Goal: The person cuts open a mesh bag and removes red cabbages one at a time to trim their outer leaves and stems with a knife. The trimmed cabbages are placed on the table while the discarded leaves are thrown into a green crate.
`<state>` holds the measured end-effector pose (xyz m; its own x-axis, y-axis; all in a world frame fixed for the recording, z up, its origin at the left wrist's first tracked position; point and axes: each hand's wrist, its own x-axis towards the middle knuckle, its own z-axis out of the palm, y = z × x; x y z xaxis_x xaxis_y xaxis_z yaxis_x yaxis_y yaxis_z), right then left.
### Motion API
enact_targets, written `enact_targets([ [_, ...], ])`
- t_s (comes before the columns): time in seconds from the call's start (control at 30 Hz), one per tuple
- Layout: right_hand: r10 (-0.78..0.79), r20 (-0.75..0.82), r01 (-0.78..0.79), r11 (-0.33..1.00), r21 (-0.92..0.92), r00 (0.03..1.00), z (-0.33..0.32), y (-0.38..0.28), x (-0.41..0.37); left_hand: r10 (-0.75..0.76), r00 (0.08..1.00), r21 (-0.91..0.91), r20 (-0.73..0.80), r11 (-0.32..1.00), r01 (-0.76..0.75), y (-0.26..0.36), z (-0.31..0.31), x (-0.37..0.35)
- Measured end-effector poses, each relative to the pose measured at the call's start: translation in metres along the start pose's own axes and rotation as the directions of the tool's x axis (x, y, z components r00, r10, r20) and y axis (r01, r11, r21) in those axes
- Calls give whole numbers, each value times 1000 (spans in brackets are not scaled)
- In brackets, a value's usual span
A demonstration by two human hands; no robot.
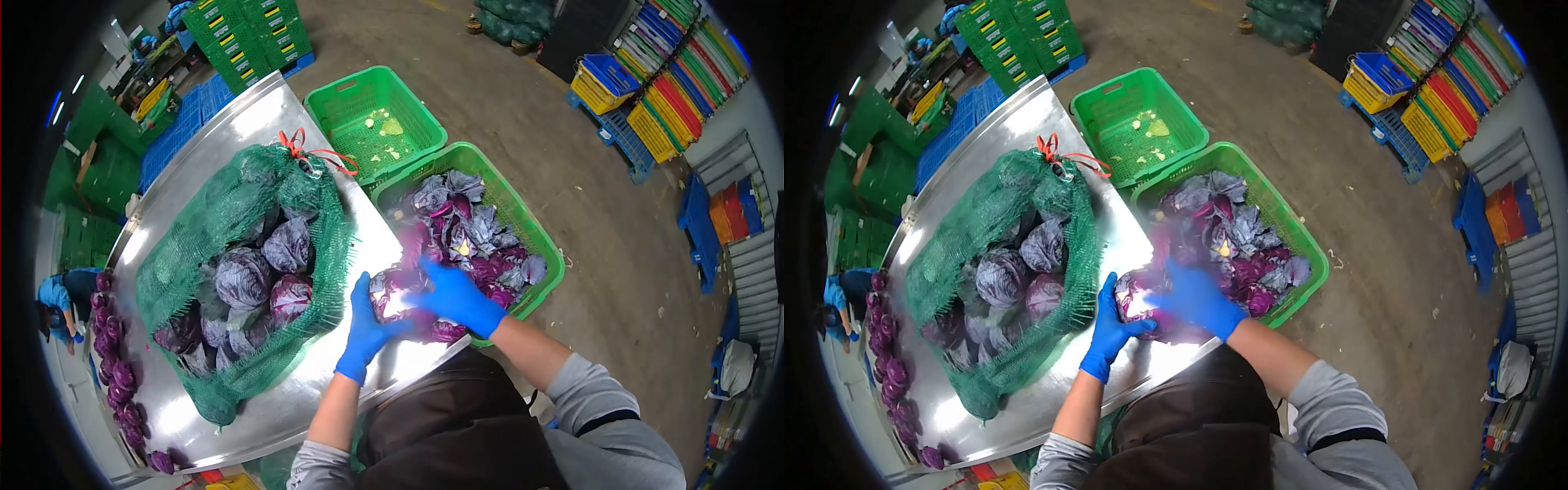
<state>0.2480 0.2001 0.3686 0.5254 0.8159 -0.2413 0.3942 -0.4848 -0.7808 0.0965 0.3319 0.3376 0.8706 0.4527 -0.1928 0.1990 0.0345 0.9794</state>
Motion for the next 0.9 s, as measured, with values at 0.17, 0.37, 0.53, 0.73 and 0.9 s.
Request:
enact_targets([
  [0.17,-3,-114,41,942,333,993,12,23,-7,243,967,598,-73,787,-152,10,25,-2],
  [0.37,-79,-247,128,974,188,966,13,29,-10,151,985,156,-81,978,-137,-14,7,7],
  [0.53,616,9,-433,544,719,788,-9,109,5,6,1000,-115,30,993,-2,14,-13,7],
  [0.73,-181,-73,195,931,309,981,-8,34,31,224,906,180,360,936,-303,17,-23,39],
  [0.9,-100,-92,133,857,499,991,11,10,15,207,922,463,-326,886,-35,-9,35,-12],
])
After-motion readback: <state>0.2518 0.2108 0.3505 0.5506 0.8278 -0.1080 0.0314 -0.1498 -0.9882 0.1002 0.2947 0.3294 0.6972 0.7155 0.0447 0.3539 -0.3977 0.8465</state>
